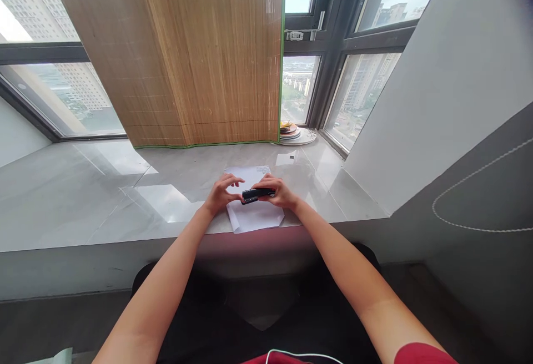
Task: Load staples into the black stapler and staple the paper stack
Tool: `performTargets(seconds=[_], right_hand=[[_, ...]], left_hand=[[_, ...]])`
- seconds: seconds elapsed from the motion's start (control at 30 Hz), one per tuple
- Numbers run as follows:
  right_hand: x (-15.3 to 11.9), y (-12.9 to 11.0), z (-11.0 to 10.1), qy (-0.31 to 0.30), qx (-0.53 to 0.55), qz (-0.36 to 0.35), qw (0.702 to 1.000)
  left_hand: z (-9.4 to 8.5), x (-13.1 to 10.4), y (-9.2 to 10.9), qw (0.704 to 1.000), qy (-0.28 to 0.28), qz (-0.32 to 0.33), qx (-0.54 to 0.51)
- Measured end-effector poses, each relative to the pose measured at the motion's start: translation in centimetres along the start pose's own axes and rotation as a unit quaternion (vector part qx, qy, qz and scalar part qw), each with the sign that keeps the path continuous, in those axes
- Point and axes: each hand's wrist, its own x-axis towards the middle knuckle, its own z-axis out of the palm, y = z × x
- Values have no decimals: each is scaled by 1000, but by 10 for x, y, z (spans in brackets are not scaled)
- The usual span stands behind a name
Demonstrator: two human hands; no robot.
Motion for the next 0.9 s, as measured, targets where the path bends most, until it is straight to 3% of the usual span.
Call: performTargets(seconds=[0.1, 0.2, 0.3, 0.4, 0.5, 0.6, 0.7, 0.8, 0.9], right_hand=[[2, 0, 6, -29, 5, -3, 1000], [4, 0, 10, -14, 13, 7, 1000], [3, 2, 8, 65, 26, 32, 997], [-1, 15, -12, 187, 15, 106, 977], [-6, 34, -48, 232, -51, 187, 953], [-10, 54, -84, 203, -97, 252, 941], [-7, 71, -108, 130, -117, 283, 943], [4, 85, -116, 28, -133, 269, 953], [16, 93, -113, -54, -153, 241, 957]], left_hand=[[2, 3, 2, 1000, -31, -2, 3], [3, 3, 6, 1000, -4, -9, 5], [2, 2, 8, 999, 46, -17, 3], [0, 3, 3, 993, 102, -54, 34], [2, 15, -5, 986, 74, -105, 104], [9, 43, -10, 978, -33, -123, 164], [21, 79, -15, 961, -115, -138, 210], [37, 102, -23, 941, -189, -150, 238], [51, 102, -31, 934, -224, -136, 244]])
